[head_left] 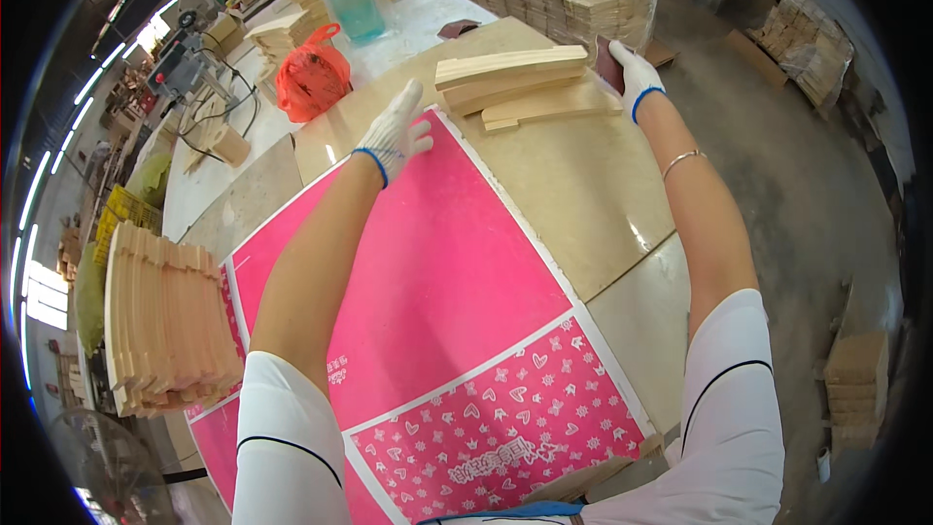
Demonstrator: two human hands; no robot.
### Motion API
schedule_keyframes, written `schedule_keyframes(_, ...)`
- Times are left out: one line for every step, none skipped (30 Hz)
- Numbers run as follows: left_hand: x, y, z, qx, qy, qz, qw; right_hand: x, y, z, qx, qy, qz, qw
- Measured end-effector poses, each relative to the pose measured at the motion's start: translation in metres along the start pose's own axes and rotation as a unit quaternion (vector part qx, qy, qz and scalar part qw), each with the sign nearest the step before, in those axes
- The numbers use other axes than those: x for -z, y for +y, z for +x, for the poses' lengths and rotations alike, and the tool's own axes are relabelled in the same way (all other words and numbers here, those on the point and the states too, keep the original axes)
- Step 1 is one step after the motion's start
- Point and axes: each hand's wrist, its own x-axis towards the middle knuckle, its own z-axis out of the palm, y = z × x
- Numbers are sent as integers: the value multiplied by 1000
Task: The recorder is using a piece of sandpaper to sand and smooth the edges of L-shaped wooden furniture components at a workbench.
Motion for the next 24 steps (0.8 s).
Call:
schedule_keyframes(-7,-4,13,-19,-7,-1,1000,6,7,19,11,10,8,1000)
schedule_keyframes(-4,-5,25,-39,-8,1,999,3,11,32,5,9,5,1000)
schedule_keyframes(7,-8,46,-53,-58,21,997,0,13,44,18,-1,-18,1000)
schedule_keyframes(6,-13,57,-45,-55,15,997,1,20,52,27,-10,-45,999)
schedule_keyframes(3,-11,62,-67,-65,45,995,-3,22,52,31,-31,-137,990)
schedule_keyframes(-1,-10,66,-89,-76,74,990,-6,22,51,23,-33,-138,990)
schedule_keyframes(0,-7,74,-45,-35,35,998,-13,18,46,-10,-51,-180,982)
schedule_keyframes(-8,-9,74,-40,-33,33,998,-14,13,39,-42,-65,-226,971)
schedule_keyframes(-16,-6,70,-25,2,39,999,-20,9,27,-41,-71,-226,971)
schedule_keyframes(-22,-6,70,-10,32,42,999,-19,9,27,-43,-69,-229,970)
schedule_keyframes(-20,-8,71,-8,30,40,999,-19,8,27,-27,-85,-230,969)
schedule_keyframes(-19,-9,72,-23,37,52,998,-19,7,26,-10,-100,-231,968)
schedule_keyframes(-18,-8,72,-40,45,64,996,-18,9,25,-10,-101,-231,968)
schedule_keyframes(-19,-9,71,-40,45,64,996,-17,12,22,5,-89,-201,976)
schedule_keyframes(-19,-10,70,-47,31,50,997,-15,14,20,21,-77,-170,982)
schedule_keyframes(-22,-11,67,-52,16,36,998,-13,15,17,20,-77,-172,982)
schedule_keyframes(-23,-11,62,-51,15,35,998,-11,14,15,22,-71,-167,983)
schedule_keyframes(-24,-12,57,-57,23,30,998,-8,14,11,23,-65,-161,984)
schedule_keyframes(-25,-10,50,-64,31,28,997,-11,12,3,24,-66,-161,985)
schedule_keyframes(-21,-11,45,-65,32,27,997,-16,11,-7,38,-72,-127,989)
schedule_keyframes(-14,-11,37,-94,33,111,989,-20,9,-17,52,-79,-93,991)
schedule_keyframes(-7,-9,26,-123,34,196,972,-26,3,-30,54,-78,-92,991)
schedule_keyframes(-2,-11,11,-144,36,134,980,-29,-2,-45,85,-97,-114,985)
schedule_keyframes(4,-16,-9,-164,39,73,983,-30,-4,-58,114,-117,-136,977)
